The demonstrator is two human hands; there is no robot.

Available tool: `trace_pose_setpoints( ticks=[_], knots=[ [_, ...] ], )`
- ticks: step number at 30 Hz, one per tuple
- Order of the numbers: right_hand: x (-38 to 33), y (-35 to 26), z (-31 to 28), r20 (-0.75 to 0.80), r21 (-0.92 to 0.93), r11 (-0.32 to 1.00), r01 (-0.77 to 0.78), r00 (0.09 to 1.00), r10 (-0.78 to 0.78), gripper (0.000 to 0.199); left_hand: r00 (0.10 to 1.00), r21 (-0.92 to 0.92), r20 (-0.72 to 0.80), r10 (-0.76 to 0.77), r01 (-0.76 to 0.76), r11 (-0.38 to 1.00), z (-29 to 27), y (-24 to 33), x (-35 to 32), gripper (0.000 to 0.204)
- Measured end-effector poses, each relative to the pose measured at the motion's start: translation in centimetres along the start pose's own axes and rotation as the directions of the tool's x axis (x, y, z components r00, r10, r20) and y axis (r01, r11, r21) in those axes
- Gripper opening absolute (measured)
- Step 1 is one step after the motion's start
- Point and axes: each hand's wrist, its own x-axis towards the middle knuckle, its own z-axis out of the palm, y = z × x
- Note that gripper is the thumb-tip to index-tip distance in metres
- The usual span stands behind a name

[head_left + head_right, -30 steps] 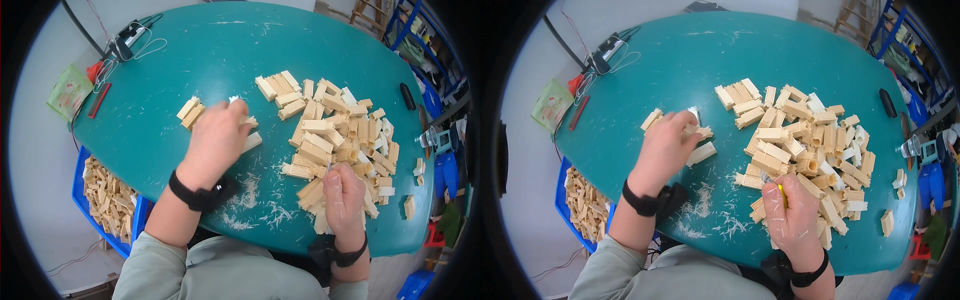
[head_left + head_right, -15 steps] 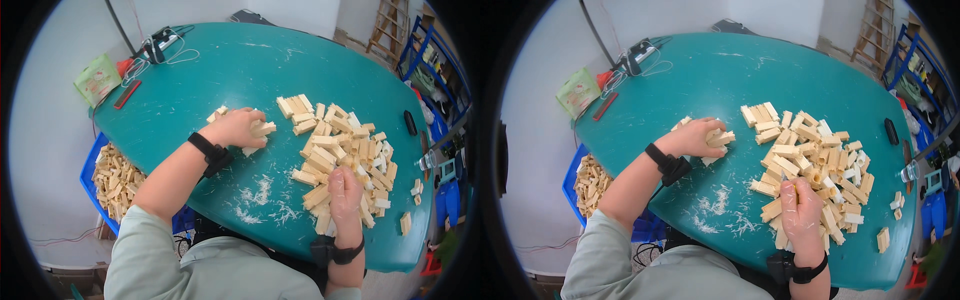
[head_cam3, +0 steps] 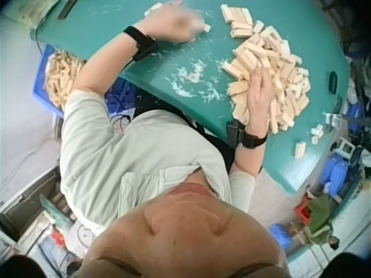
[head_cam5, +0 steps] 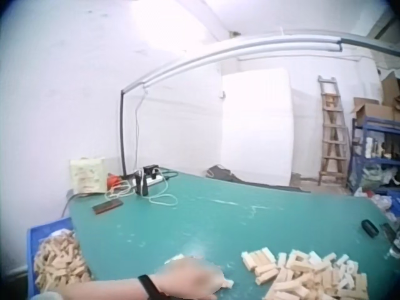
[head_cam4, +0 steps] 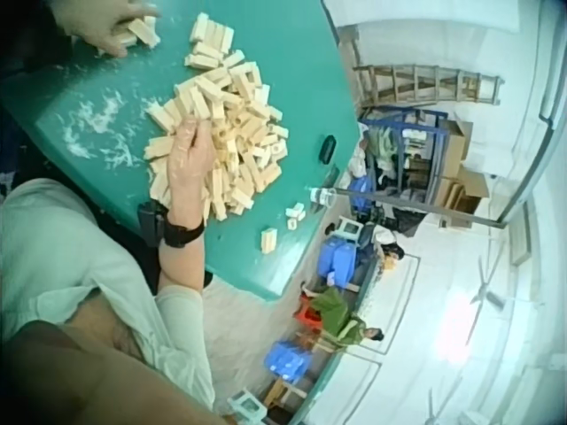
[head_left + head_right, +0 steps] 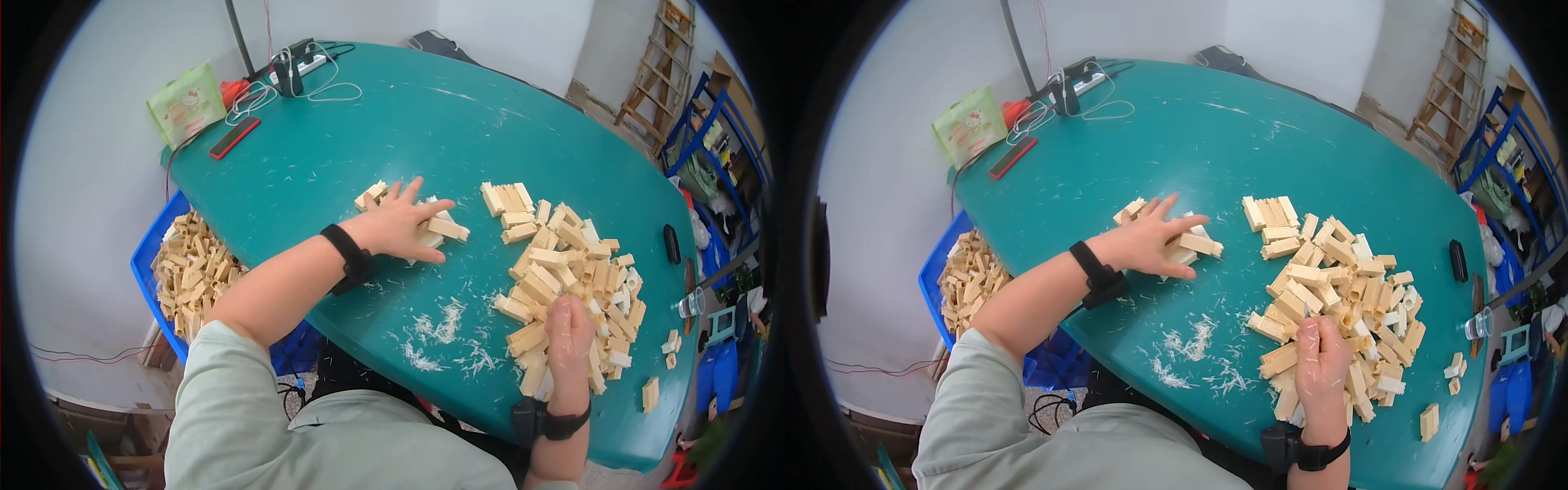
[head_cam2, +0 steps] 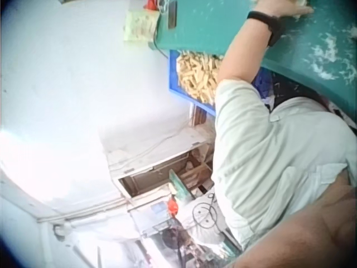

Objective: The person carves small rectangular wooden blocks using a yellow-handled utility knife. They hold each block in their left hand and carefully shave off thin layers of wood with the knife in their right hand, creating fine wood shavings. The person works on multiple blocks sequentially, placing the finished pieces into a blue bin on the left side of the table.

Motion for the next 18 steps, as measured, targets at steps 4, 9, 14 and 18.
trace_pose_setpoints(
  ticks=[4,9,14,18],
  knots=[
    [0.0,0.0,0.3,0.006,0.056,0.998,-0.001,1.0,0.001,0.025,0.985,-0.045,0.154,-0.072,0.079,0.996,-0.6,0.9,1.0,0.059],
    [-0.1,-0.1,0.2,0.009,0.045,0.999,0.004,1.0,-0.004,0.026,0.988,-0.105,0.096,-0.124,0.134,0.985,0.2,1.4,1.4,0.046],
    [0.1,-0.2,0.4,0.001,0.014,0.999,0.031,1.0,-0.031,0.027,0.984,-0.143,0.13,-0.121,0.14,0.98,-0.1,0.5,1.2,0.044],
    [0.0,0.3,0.3,0.014,-0.007,0.999,0.042,0.999,-0.042,0.03,0.995,-0.091,-0.002,-0.095,0.095,0.991,0.7,-0.7,0.1,0.042]
  ],
)
